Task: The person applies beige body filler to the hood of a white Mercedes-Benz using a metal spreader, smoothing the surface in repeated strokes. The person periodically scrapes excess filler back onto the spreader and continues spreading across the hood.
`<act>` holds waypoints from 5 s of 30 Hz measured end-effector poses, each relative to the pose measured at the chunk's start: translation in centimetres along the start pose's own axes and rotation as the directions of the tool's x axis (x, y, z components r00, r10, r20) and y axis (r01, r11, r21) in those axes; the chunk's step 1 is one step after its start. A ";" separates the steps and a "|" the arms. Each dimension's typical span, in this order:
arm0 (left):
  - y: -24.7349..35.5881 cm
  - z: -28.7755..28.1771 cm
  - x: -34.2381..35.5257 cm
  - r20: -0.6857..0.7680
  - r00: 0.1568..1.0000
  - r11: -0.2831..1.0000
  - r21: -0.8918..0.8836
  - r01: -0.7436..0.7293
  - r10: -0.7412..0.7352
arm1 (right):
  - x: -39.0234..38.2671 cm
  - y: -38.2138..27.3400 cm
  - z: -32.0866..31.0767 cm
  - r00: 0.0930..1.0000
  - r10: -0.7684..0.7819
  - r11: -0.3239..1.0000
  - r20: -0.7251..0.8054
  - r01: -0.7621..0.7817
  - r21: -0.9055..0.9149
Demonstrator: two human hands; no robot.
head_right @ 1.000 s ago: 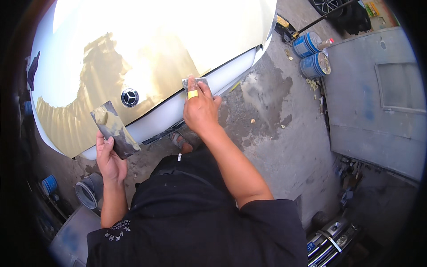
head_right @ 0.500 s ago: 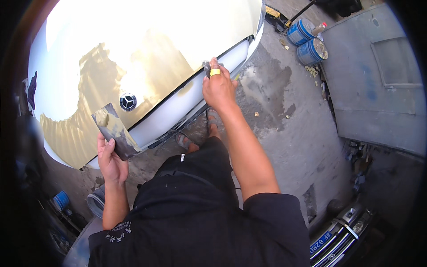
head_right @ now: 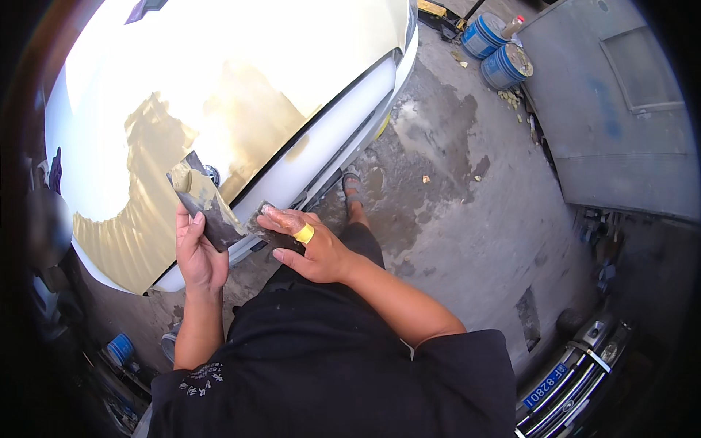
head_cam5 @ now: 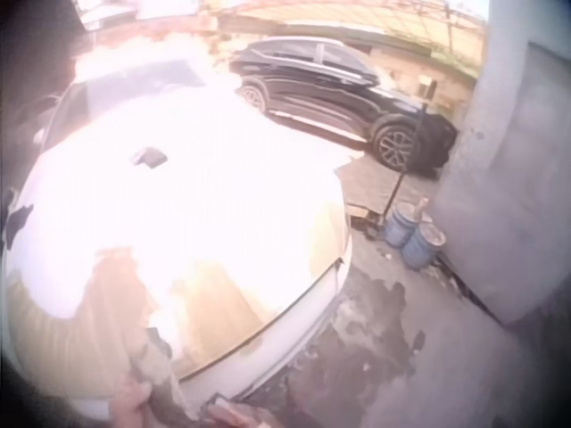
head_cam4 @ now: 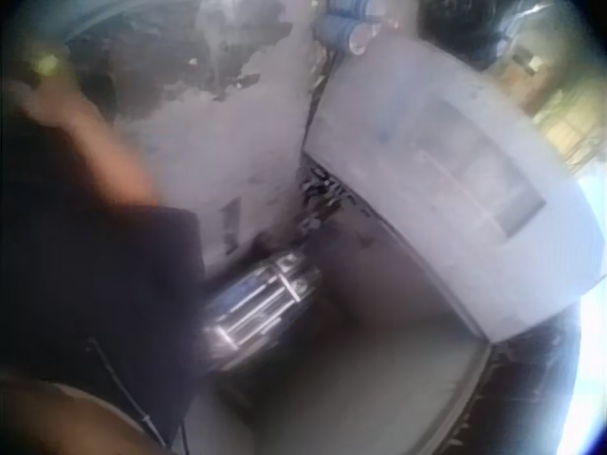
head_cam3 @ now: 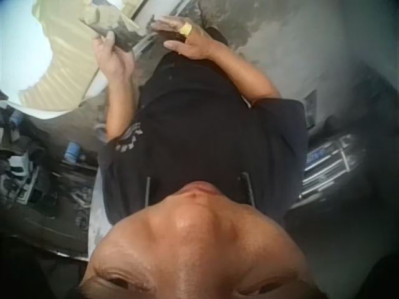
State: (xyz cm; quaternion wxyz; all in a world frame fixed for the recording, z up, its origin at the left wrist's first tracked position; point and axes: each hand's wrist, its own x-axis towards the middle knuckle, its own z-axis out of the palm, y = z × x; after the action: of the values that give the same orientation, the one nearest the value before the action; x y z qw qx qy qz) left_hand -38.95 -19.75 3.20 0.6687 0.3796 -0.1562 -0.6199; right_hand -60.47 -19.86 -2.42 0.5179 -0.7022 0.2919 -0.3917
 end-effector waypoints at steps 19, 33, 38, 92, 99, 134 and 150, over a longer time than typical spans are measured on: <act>3.5 -1.8 -1.7 -0.136 0.986 0.951 0.306 -0.055 0.101 | 5.7 10.4 7.4 0.691 0.177 0.984 -0.701 -0.112 0.138; 3.2 0.0 -1.3 -0.041 0.996 0.952 0.299 -0.068 0.084 | 8.9 12.1 -6.1 0.520 0.144 0.961 -0.842 -0.276 -0.006; 2.5 -0.2 -0.9 -0.047 0.997 0.962 0.268 -0.049 0.064 | 6.2 9.7 -4.7 0.784 0.030 0.822 -0.620 -0.372 -0.431; -7.5 7.6 2.1 -0.298 0.867 0.915 0.187 -0.358 0.400 | 23.9 -0.6 -20.2 0.925 0.157 0.598 0.347 0.191 -0.779; -8.0 5.3 0.0 -0.409 0.870 0.953 -0.004 -0.304 0.276 | 31.1 1.1 -14.8 0.876 0.218 0.425 0.431 0.313 -0.850; -8.6 3.1 0.2 -0.399 0.886 0.959 -0.050 -0.279 0.237 | 20.7 2.5 -14.5 0.842 0.349 0.432 0.412 0.245 -0.868; -8.8 3.2 0.0 -0.409 0.885 0.964 -0.044 -0.263 0.223 | 11.4 6.0 -15.2 0.924 0.155 0.514 0.348 0.225 -0.828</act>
State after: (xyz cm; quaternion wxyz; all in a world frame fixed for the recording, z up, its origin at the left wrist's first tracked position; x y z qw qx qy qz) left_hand -47.39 -20.22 -0.85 0.7765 0.4427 -0.0318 -0.4472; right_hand -67.49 -38.51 -2.95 0.1418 -0.9325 0.3260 -0.0634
